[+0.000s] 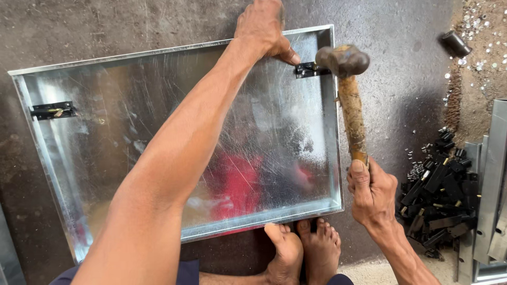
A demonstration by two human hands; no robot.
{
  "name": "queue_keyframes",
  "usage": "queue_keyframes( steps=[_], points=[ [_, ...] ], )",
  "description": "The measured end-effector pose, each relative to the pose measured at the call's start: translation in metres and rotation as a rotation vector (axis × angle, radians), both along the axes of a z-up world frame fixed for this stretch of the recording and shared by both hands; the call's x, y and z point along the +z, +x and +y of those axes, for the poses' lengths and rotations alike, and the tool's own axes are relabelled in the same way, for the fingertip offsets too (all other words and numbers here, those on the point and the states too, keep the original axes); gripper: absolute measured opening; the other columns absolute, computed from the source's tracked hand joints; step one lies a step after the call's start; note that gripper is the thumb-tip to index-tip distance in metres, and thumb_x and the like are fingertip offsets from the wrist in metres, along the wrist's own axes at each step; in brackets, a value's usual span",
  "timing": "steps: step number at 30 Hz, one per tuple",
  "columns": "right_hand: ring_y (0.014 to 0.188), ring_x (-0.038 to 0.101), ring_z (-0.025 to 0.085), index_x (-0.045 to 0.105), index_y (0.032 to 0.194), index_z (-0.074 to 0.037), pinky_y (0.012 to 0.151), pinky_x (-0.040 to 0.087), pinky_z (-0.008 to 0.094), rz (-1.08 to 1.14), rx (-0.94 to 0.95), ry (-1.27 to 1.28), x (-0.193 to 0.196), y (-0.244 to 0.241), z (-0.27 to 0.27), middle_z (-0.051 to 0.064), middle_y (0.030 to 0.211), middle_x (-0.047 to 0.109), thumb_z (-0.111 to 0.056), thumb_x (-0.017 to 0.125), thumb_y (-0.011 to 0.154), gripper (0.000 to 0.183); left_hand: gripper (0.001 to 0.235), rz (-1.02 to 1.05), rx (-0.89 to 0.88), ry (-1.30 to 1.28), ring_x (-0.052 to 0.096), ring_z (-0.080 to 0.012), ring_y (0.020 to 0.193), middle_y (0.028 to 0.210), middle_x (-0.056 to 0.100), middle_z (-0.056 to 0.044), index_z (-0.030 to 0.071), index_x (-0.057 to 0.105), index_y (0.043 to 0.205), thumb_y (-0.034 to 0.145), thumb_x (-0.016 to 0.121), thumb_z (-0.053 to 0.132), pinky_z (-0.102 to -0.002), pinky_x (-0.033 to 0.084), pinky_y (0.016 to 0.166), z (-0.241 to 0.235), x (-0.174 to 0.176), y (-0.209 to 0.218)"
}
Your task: The person assembles metal trays by inserting metal pins into brackets at the corners and hammering them into place with a hammer. They handle multiple trays one at a time while working on the floor with another person.
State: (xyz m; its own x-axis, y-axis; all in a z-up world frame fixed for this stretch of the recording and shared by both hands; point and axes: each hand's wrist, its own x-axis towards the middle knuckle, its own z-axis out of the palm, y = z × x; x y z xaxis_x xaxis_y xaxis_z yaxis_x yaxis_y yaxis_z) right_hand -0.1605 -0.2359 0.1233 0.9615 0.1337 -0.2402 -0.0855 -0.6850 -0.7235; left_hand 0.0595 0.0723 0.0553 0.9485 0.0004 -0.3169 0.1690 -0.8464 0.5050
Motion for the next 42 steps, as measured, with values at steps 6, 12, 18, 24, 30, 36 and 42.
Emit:
queue_keyframes(
  steps=[6,12,18,24,30,36,42],
  points=[
    [0.042,0.044,0.011,0.051,0.073,-0.006,0.038,0.037,0.033,0.083,0.063,-0.180,-0.023,-0.002,-0.004,0.002,0.051,0.047,-0.051,0.040,0.107,0.057,0.100,-0.098,0.032,-0.098,0.063,-0.0349,0.117,0.118,0.067,-0.015,0.003,0.061,0.117,0.041,0.104,0.051,-0.043,0.049,0.103,-0.001,-0.017,-0.002],
    [0.041,0.048,0.012,0.058,0.081,-0.007,0.037,0.039,0.033,-0.099,0.012,-0.010,-0.003,0.005,-0.014,0.001,0.056,0.054,-0.053,0.032,0.106,0.058,0.112,-0.103,0.018,-0.029,0.056,-0.0329,0.123,0.125,0.058,-0.013,0.006,0.053,0.124,0.034,0.105,0.050,-0.045,0.043,0.107,-0.003,-0.008,-0.003],
    [0.049,0.048,0.017,0.057,0.078,-0.005,0.044,0.039,0.035,-0.008,0.066,-0.178,-0.024,-0.002,-0.012,0.009,0.055,0.051,-0.054,0.037,0.110,0.062,0.115,-0.163,-0.002,-0.023,0.057,-0.0322,0.121,0.125,0.058,-0.013,0.007,0.049,0.126,0.036,0.105,0.052,-0.047,0.041,0.105,-0.001,-0.017,-0.003],
    [0.047,0.051,0.011,0.061,0.076,-0.012,0.042,0.039,0.030,-0.183,0.020,-0.060,0.000,0.009,-0.025,0.004,0.062,0.057,-0.057,0.035,0.104,0.059,0.122,-0.158,-0.006,-0.013,0.055,-0.0348,0.123,0.127,0.057,-0.015,0.007,0.043,0.130,0.035,0.106,0.049,-0.048,0.042,0.104,-0.004,-0.008,-0.005],
    [0.054,0.046,0.010,0.058,0.086,-0.014,0.047,0.040,0.027,-1.530,0.184,-2.348,-0.056,0.013,-0.030,-0.001,0.069,0.056,-0.047,0.037,0.109,0.047,0.119,-0.153,0.017,-0.032,0.056,-0.0358,0.124,0.129,0.057,-0.014,0.008,0.043,0.130,0.037,0.106,0.048,-0.048,0.042,0.106,-0.001,-0.019,-0.006],
    [0.057,0.056,0.010,0.062,0.079,-0.016,0.058,0.047,0.028,-0.223,0.103,-0.157,0.003,0.006,-0.043,-0.003,0.068,0.059,-0.038,0.034,0.112,0.048,0.141,-0.247,0.008,-0.015,0.052,-0.0422,0.124,0.130,0.054,-0.022,0.003,0.036,0.137,0.026,0.110,0.048,-0.053,0.042,0.103,-0.003,-0.013,-0.003],
    [0.057,0.051,0.011,0.063,0.101,-0.013,0.055,0.046,0.027,-0.245,0.116,0.844,-0.018,0.060,-0.043,0.003,0.079,0.063,-0.040,0.049,0.106,0.031,0.118,-0.090,0.031,-0.025,0.058,-0.0356,0.125,0.130,0.059,-0.016,0.008,0.041,0.131,0.040,0.105,0.048,-0.046,0.042,0.110,-0.004,-0.020,-0.007]
  ],
)
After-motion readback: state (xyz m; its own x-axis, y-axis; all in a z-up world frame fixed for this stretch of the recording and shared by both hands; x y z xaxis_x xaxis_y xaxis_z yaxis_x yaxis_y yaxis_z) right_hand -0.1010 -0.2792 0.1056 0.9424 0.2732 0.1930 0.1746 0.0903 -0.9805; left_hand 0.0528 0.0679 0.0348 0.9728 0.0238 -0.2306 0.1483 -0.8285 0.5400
